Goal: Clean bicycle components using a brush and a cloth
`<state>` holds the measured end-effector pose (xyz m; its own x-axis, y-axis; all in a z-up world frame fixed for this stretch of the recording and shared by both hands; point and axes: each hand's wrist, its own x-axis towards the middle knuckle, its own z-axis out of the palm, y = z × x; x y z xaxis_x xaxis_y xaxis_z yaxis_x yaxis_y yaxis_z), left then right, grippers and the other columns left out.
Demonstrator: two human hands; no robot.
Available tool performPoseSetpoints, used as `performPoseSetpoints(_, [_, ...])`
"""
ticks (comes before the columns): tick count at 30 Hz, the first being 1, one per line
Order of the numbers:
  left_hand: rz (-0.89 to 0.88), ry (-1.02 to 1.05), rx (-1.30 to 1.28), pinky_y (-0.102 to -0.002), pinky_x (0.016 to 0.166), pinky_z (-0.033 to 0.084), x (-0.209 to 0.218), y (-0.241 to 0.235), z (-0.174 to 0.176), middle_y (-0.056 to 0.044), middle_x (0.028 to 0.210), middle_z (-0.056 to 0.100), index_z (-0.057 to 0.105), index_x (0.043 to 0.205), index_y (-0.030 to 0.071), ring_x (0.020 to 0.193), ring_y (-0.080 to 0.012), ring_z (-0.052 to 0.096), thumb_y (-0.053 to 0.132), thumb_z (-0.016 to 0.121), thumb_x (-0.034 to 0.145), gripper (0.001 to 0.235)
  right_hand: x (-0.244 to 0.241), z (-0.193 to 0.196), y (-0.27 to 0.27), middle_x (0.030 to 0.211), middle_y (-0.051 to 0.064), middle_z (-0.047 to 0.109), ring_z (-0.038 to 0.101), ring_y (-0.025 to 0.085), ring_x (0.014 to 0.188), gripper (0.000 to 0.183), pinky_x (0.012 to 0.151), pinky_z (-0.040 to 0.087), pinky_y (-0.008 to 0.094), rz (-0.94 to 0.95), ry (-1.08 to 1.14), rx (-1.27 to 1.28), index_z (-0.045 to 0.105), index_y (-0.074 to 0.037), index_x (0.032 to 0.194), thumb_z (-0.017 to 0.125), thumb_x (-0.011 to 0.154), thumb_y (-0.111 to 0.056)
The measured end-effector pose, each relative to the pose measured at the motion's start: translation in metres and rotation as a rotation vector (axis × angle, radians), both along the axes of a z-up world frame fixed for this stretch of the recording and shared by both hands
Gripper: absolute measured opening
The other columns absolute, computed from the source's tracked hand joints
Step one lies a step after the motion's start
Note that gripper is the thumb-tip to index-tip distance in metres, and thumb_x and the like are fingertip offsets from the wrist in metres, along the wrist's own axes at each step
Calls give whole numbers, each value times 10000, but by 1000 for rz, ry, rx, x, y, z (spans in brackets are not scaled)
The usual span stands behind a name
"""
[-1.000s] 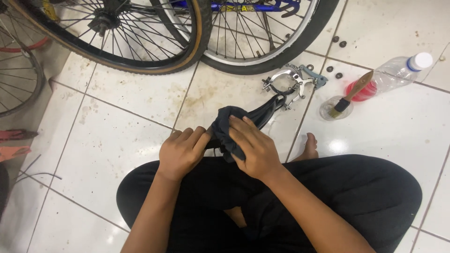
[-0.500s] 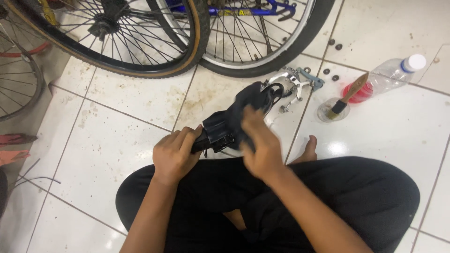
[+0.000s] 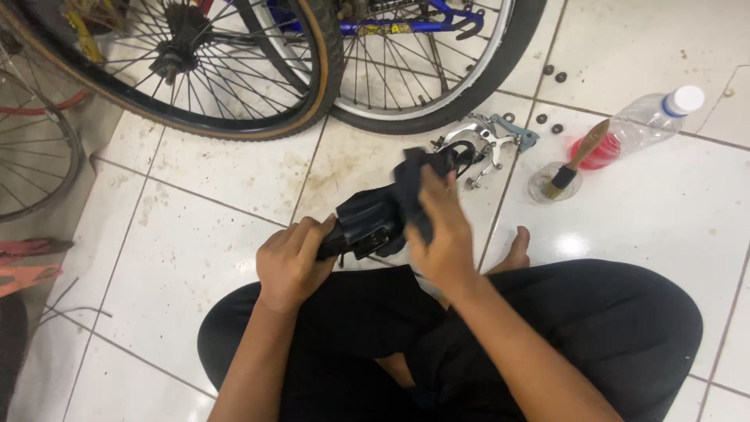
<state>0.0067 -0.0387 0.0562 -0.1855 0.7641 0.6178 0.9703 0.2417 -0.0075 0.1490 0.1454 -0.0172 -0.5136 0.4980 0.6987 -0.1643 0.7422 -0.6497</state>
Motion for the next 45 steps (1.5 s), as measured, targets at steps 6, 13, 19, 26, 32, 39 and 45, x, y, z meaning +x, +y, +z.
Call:
performPoseSetpoints(6, [-1,-65,0,-339,555,551,2,-13,5,-10,717,611,733,970,128,557,-236,637,191,796,797,194,10,41,-40,1378,267,625,597,425,1326,395,1236,219,657,186,-57,124,649,69,1214,667,916,-190])
performPoseSetpoints(13, [49,-102,23,-274,527,418,4,-10,4,-60,847,694,676,985,61,632,-206,629,62,762,873,141,11,-2,29,1465,226,575,602,380,1338,611,1300,96,677,-47,-179,-152,511,29,1430,595,824,48])
performPoseSetpoints(19, [135,-188,48,-280,568,435,-4,-21,-11,-46,862,711,631,964,100,667,-179,646,133,822,789,261,17,15,8,1606,259,393,392,426,1540,486,1324,165,720,103,-11,-73,378,-48,1530,513,1067,-104])
performPoseSetpoints(26, [58,-122,-39,-288,571,459,0,-8,-1,-48,862,689,680,1009,82,668,-208,657,216,771,910,190,8,12,43,1611,249,372,296,471,1521,709,1234,206,703,27,-326,-157,323,-52,1550,650,929,45])
performPoseSetpoints(32, [56,-72,-49,-277,534,440,4,-1,-2,-44,871,694,666,994,75,636,-200,631,68,742,877,140,10,9,56,1589,186,417,356,358,1524,587,1305,154,563,-124,-380,-216,394,32,1518,500,947,120])
performPoseSetpoints(39, [55,-152,-59,-273,577,474,2,-10,0,-41,905,709,689,1018,76,701,-192,677,127,768,872,173,9,0,56,1653,146,309,197,357,1565,728,1307,147,518,-35,-550,-204,351,60,1537,507,843,217])
performPoseSetpoints(45, [107,-159,-31,-262,521,412,2,-8,-3,-5,844,668,648,964,85,655,-151,640,173,826,848,230,9,-22,50,1636,169,348,315,335,1538,707,1250,343,440,-96,-457,-304,368,-12,1555,501,888,183])
